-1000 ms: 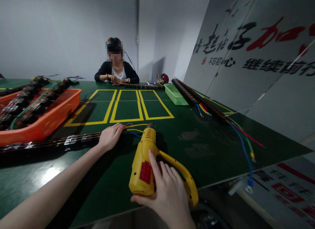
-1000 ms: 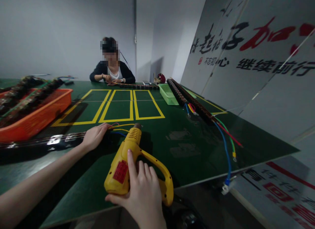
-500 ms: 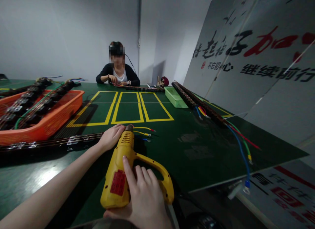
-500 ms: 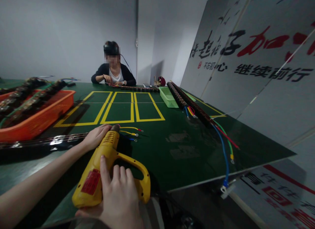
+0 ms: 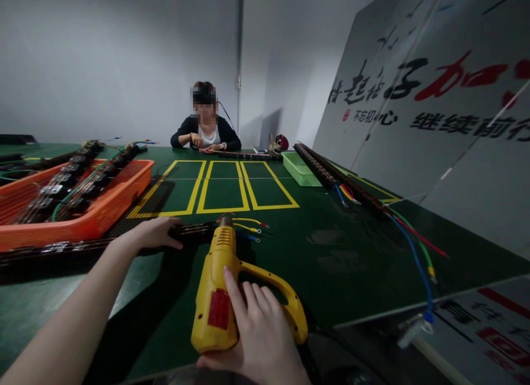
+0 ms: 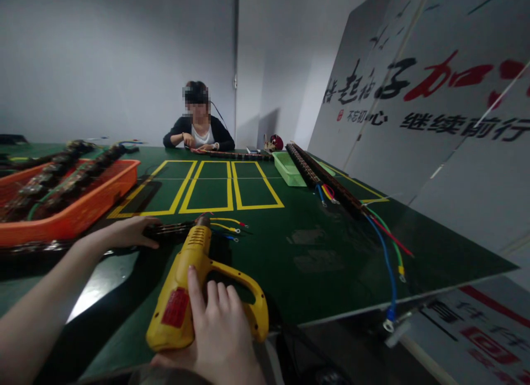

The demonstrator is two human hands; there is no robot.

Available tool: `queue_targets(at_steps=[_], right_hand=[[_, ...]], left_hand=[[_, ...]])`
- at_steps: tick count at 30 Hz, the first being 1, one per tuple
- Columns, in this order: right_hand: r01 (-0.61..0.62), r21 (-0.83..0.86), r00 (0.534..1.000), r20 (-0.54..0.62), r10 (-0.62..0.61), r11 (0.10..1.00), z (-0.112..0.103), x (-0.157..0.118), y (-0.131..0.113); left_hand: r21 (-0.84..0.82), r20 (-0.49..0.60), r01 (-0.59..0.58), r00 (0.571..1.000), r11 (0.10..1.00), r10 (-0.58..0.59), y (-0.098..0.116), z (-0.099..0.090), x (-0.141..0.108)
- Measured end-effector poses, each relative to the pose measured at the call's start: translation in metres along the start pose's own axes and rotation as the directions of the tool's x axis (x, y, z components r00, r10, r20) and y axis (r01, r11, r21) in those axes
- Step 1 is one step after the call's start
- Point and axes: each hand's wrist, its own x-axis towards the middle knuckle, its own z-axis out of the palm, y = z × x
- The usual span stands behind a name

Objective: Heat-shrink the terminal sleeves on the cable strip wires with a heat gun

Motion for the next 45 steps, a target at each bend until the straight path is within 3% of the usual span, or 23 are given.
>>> queue_targets(at_steps=[4, 9, 11, 14, 18, 22, 28, 33, 37, 41, 43, 45], right_hand=[[-0.023, 0.063, 0.996, 0.088, 0.018, 0.998, -0.006, 0.001, 0.0], [-0.068, 0.157, 0.987, 0.154, 0.044, 0.985, -0.017, 0.002, 0.0], [-0.05, 0.177, 0.992, 0.12, 0.028, 0.983, -0.025, 0.002, 0.003], [0.042, 0.11, 0.999, -0.027, -0.04, 0.993, -0.043, 0.007, 0.009], [0.075, -0.235, 0.97, -0.207, -0.125, 0.969, -0.066, 0.03, 0.024], [0.161, -0.539, 0.97, -0.067, -0.233, 0.827, -0.077, 0.061, 0.044], [0.318, -0.58, 0.943, 0.108, -0.315, 0.75, -0.079, 0.078, 0.071], [0.34, -0.565, 0.94, 0.199, -0.275, 0.752, -0.087, 0.08, 0.093], [0.274, -0.581, 0.96, 0.206, -0.187, 0.767, -0.113, 0.086, 0.112], [0.122, -0.628, 0.989, 0.144, -0.039, 0.769, -0.143, 0.087, 0.133], [0.003, -0.655, 0.995, 0.075, 0.061, 0.756, -0.155, 0.087, 0.147], [-0.154, -0.674, 0.983, -0.03, 0.182, 0.723, -0.16, 0.088, 0.164]], left_hand=[[0.072, -0.183, 0.023, 0.983, 0.997, -0.009, 0.001, 0.001, 0.0], [0.245, -0.484, 0.121, 0.875, 0.962, 0.013, 0.014, 0.002, -0.002], [0.27, -0.556, 0.11, 0.829, 0.957, 0.061, 0.027, 0.002, -0.004], [0.274, -0.637, 0.046, 0.757, 0.961, 0.145, 0.052, 0.004, -0.007], [0.27, -0.686, -0.1, 0.678, 0.958, 0.264, 0.085, 0.007, -0.014], [0.311, -0.703, -0.214, 0.605, 0.926, 0.375, 0.109, 0.008, -0.023], [0.306, -0.641, -0.391, 0.59, 0.868, 0.492, 0.125, 0.011, -0.029], [0.291, -0.689, -0.419, 0.532, 0.86, 0.492, 0.129, 0.014, -0.027], [0.314, -0.756, -0.419, 0.433, 0.852, 0.491, 0.118, 0.013, -0.026], [0.314, -0.817, -0.423, 0.336, 0.85, 0.469, 0.094, 0.019, -0.018], [0.281, -0.833, -0.431, 0.335, 0.858, 0.441, 0.085, 0.027, -0.01], [0.222, -0.825, -0.448, 0.388, 0.866, 0.412, 0.079, 0.036, -0.001]])
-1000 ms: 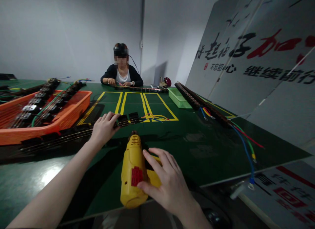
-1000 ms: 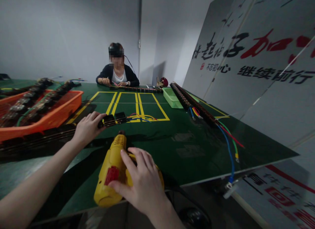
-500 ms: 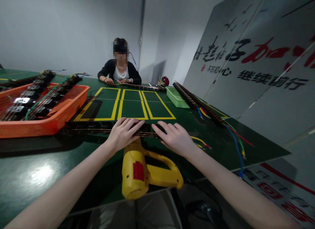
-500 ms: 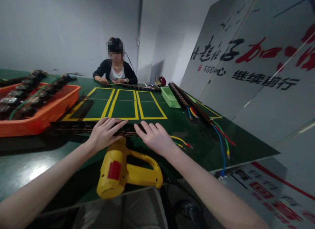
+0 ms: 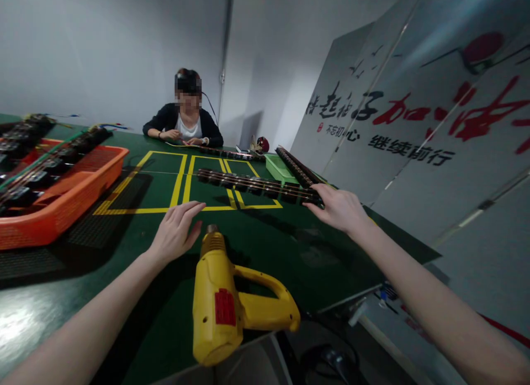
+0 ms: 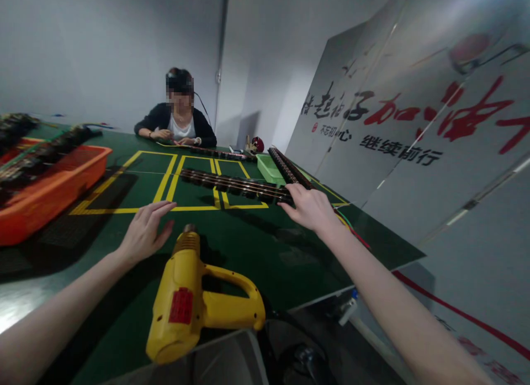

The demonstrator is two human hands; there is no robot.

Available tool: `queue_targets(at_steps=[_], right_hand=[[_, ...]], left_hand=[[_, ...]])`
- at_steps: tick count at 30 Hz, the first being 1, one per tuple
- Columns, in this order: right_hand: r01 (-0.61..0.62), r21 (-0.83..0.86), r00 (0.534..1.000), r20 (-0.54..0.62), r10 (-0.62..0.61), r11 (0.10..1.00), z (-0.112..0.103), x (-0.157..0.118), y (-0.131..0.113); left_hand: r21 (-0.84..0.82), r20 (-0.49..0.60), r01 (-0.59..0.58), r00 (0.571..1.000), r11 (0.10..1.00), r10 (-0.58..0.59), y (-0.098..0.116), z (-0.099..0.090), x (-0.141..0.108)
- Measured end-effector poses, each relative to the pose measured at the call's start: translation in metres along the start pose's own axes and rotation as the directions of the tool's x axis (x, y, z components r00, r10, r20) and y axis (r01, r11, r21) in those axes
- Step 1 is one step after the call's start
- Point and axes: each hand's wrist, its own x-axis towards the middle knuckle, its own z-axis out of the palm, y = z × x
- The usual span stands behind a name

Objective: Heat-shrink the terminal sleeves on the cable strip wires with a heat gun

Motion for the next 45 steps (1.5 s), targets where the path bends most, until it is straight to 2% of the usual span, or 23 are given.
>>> queue_targets(at_steps=[2, 4, 6, 8, 14, 21, 25, 29, 32, 38, 42, 45], right_hand=[[-0.174, -0.021, 0.985, 0.009, 0.174, 0.985, 0.011, 0.01, 0.014], [-0.316, -0.04, 0.948, 0.032, 0.317, 0.948, 0.025, 0.025, 0.025], [-0.415, -0.059, 0.906, 0.057, 0.419, 0.908, 0.038, 0.043, 0.033], [-0.465, -0.077, 0.878, 0.085, 0.471, 0.882, 0.049, 0.063, 0.039], [-0.476, -0.111, 0.859, 0.157, 0.488, 0.873, 0.073, 0.106, 0.04], [-0.432, -0.088, 0.894, 0.092, 0.439, 0.898, 0.098, 0.138, 0.016], [-0.409, -0.065, 0.909, 0.056, 0.412, 0.91, 0.109, 0.147, -0.001], [-0.388, -0.052, 0.922, 0.001, 0.388, 0.92, 0.114, 0.144, -0.02], [-0.316, -0.026, 0.948, -0.046, 0.315, 0.948, 0.115, 0.132, -0.04], [-0.021, 0.107, 0.992, -0.125, 0.035, 0.994, 0.114, 0.089, -0.09], [0.179, 0.195, 0.977, -0.153, -0.15, 0.964, 0.111, 0.056, -0.122], [0.219, 0.23, 0.971, -0.15, -0.188, 0.948, 0.109, 0.04, -0.133]], left_hand=[[-0.045, 0.078, 0.071, 0.995, 0.996, -0.067, -0.003, 0.009, -0.003], [-0.082, 0.152, 0.15, 0.979, 0.985, -0.136, -0.005, 0.015, -0.004], [-0.109, 0.216, 0.205, 0.96, 0.973, -0.178, -0.006, 0.018, -0.005], [-0.127, 0.259, 0.228, 0.947, 0.965, -0.19, -0.007, 0.019, -0.006], [-0.151, 0.284, 0.241, 0.94, 0.959, -0.191, -0.014, 0.025, -0.01], [-0.141, 0.334, 0.288, 0.915, 0.947, -0.228, -0.016, 0.028, -0.012], [-0.16, 0.377, 0.286, 0.902, 0.945, -0.21, -0.017, 0.028, -0.014], [-0.164, 0.425, 0.289, 0.884, 0.943, -0.197, -0.019, 0.029, -0.014], [-0.152, 0.469, 0.26, 0.868, 0.954, -0.162, -0.019, 0.029, -0.012], [-0.125, 0.495, 0.223, 0.858, 0.967, -0.134, -0.017, 0.027, -0.011], [-0.102, 0.511, 0.221, 0.848, 0.97, -0.14, -0.015, 0.025, -0.009], [-0.088, 0.521, 0.227, 0.84, 0.97, -0.149, -0.015, 0.026, -0.008]])
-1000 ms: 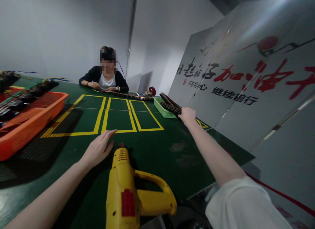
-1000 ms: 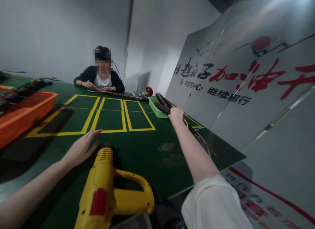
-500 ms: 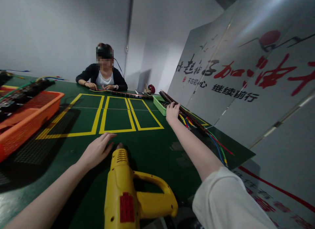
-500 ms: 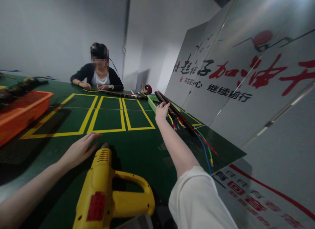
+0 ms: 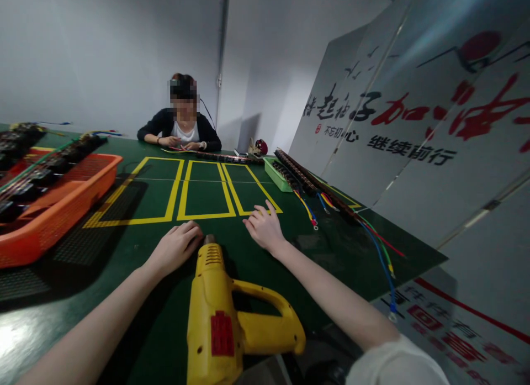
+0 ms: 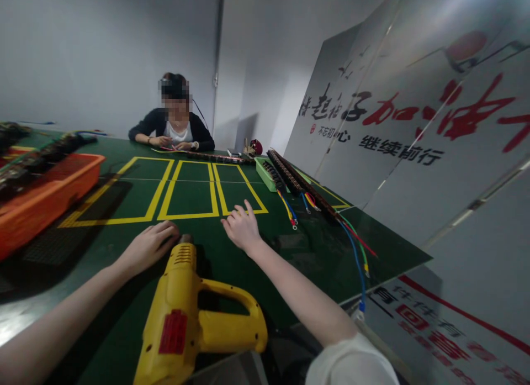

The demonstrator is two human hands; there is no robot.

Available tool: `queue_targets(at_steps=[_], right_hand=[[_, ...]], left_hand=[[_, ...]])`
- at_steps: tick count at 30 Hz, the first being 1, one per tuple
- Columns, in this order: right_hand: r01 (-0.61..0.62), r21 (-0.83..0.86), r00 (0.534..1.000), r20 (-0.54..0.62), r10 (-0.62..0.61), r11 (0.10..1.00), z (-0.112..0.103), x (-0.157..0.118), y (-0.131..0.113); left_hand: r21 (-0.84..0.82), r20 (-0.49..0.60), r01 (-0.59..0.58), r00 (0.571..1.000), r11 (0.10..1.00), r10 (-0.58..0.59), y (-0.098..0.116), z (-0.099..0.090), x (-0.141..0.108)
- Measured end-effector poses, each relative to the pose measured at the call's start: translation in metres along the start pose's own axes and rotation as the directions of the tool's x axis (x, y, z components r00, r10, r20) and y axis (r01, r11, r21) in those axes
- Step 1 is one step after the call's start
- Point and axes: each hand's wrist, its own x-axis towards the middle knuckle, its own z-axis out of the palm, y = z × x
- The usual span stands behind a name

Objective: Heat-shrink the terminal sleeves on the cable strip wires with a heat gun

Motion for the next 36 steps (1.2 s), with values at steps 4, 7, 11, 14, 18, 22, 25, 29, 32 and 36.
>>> queue_targets(at_steps=[4, 7, 11, 14, 18, 22, 25, 29, 32, 36], right_hand=[[-0.152, -0.001, 0.988, 0.0, 0.152, 0.988, -0.003, -0.008, 0.018], [-0.407, -0.02, 0.913, 0.008, 0.407, 0.913, -0.001, -0.013, 0.054], [-0.689, -0.021, 0.714, 0.148, 0.684, 0.724, 0.012, -0.023, 0.095], [-0.773, 0.005, 0.61, 0.278, 0.742, 0.634, 0.026, -0.026, 0.107], [-0.83, 0.063, 0.532, 0.391, 0.751, 0.555, 0.037, -0.015, 0.111], [-0.859, 0.123, 0.491, 0.48, 0.728, 0.498, 0.04, 0.007, 0.115], [-0.873, 0.156, 0.471, 0.51, 0.719, 0.461, 0.043, 0.026, 0.116], [-0.9, 0.206, 0.432, 0.525, 0.733, 0.384, 0.046, 0.047, 0.12], [-0.909, 0.279, 0.415, 0.546, 0.728, 0.309, 0.048, 0.056, 0.121], [-0.883, 0.421, 0.437, 0.581, 0.687, 0.206, 0.053, 0.061, 0.114]], left_hand=[[0.0, 0.018, -0.002, 1.0, 1.0, 0.002, -0.001, 0.002, 0.0], [-0.006, 0.046, -0.008, 0.999, 1.0, 0.008, -0.002, 0.003, 0.0], [-0.017, 0.077, -0.005, 0.997, 1.0, 0.006, -0.001, 0.003, 0.0], [-0.03, 0.086, -0.001, 0.996, 1.0, 0.004, 0.0, 0.003, 0.0], [-0.019, 0.081, -0.006, 0.997, 1.0, 0.008, 0.0, 0.003, -0.001], [-0.019, 0.072, -0.006, 0.997, 1.0, 0.007, -0.001, 0.003, -0.002], [-0.017, 0.083, -0.013, 0.996, 1.0, 0.014, -0.002, 0.004, -0.001], [-0.01, 0.093, -0.016, 0.996, 1.0, 0.017, -0.003, 0.005, 0.0], [-0.019, 0.093, -0.017, 0.995, 1.0, 0.019, -0.005, 0.005, 0.0], [-0.037, 0.092, -0.017, 0.996, 0.999, 0.021, -0.007, 0.006, 0.0]])
